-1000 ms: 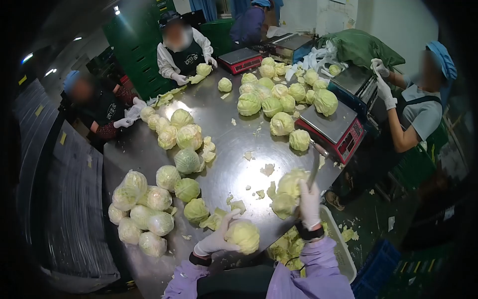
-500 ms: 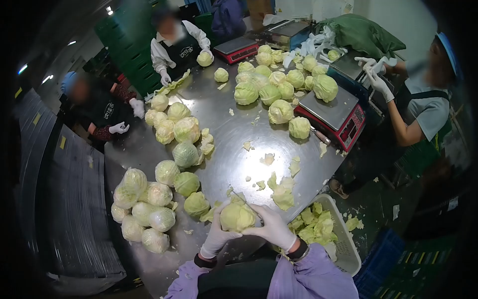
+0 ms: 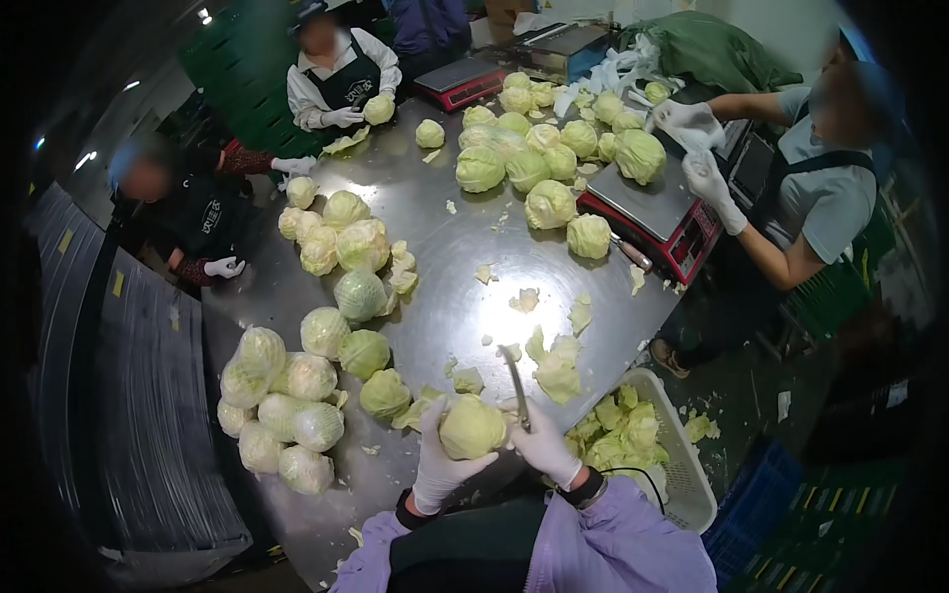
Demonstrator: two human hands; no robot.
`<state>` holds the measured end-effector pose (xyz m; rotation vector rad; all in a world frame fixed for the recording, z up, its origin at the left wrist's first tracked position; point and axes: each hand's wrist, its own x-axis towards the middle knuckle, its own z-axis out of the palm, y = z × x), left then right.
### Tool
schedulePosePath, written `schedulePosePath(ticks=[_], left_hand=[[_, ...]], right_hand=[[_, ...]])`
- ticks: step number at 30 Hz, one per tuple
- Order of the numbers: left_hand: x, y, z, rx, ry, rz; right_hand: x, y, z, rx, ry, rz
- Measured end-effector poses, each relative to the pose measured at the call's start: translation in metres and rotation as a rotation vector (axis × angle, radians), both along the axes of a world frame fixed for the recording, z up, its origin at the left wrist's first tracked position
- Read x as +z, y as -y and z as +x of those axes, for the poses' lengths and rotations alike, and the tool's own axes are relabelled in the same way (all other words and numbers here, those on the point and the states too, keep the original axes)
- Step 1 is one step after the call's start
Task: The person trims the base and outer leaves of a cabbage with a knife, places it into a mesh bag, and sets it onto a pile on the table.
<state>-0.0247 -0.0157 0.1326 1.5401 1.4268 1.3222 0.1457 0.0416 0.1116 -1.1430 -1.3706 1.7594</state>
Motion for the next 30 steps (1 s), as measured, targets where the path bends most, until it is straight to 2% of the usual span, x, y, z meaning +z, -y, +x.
schedulePosePath(ticks=[1, 2, 4, 5, 7, 9, 10, 12, 13, 15, 17, 19, 21, 23, 24, 26, 30], left_hand=[[0.0, 0.002, 0.002, -0.023, 0.368, -0.154], [-0.003, 0.003, -0.001, -0.025, 0.366, -0.162], [-0.014, -0.002, -0.012, -0.038, 0.924, -0.354], [-0.019, -0.001, -0.013, -0.015, 0.828, -0.344], [-0.023, -0.004, -0.011, 0.007, 0.84, -0.366], [-0.023, -0.006, -0.005, 0.011, 0.856, -0.393], [-0.019, -0.007, -0.002, 0.003, 0.788, -0.38], [-0.007, -0.008, 0.005, -0.007, 0.719, -0.367], [0.005, -0.007, 0.008, 0.018, 0.737, -0.348], [0.007, -0.006, 0.01, 0.043, 0.75, -0.327], [-0.005, -0.004, 0.008, 0.068, 0.485, -0.195], [-0.01, -0.004, 0.01, 0.067, 0.416, -0.145], [-0.014, -0.005, 0.011, 0.062, 0.35, -0.094], [-0.016, -0.006, 0.01, 0.098, 0.172, -0.073], [-0.012, -0.007, 0.011, 0.087, 0.175, -0.073], [0.002, -0.008, 0.013, 0.038, 0.386, -0.126], [-0.002, -0.008, 0.007, -0.007, 0.381, -0.22]], right_hand=[[-0.014, -0.002, 0.009, -0.051, -0.087, -0.056], [-0.025, -0.002, 0.018, -0.1, -0.174, -0.111], [-0.013, -0.006, 0.033, -0.134, -0.189, -0.198], [-0.005, -0.006, 0.035, -0.134, -0.121, -0.171], [0.021, -0.003, 0.032, -0.141, -0.05, -0.152], [0.034, 0.002, 0.022, 0.012, 0.218, 0.234], [0.032, 0.002, 0.016, 0.003, 0.223, 0.234], [0.024, -0.001, 0.006, 0.005, 0.293, 0.63], [0.034, -0.002, 0.006, 0.07, 0.309, 0.5], [0.018, -0.003, 0.007, 0.051, 0.304, 0.572], [0.01, -0.002, 0.007, 0.029, 0.298, 0.644], [0.027, -0.002, 0.005, 0.091, 0.214, 0.416], [0.025, -0.004, 0.003, 0.089, 0.191, 0.434], [0.025, -0.007, 0.002, 0.092, 0.168, 0.453], [0.026, -0.008, 0.003, 0.11, 0.156, 0.437], [0.028, -0.009, 0.007, 0.108, 0.157, 0.414], [0.025, -0.01, 0.012, 0.148, 0.14, 0.34]])
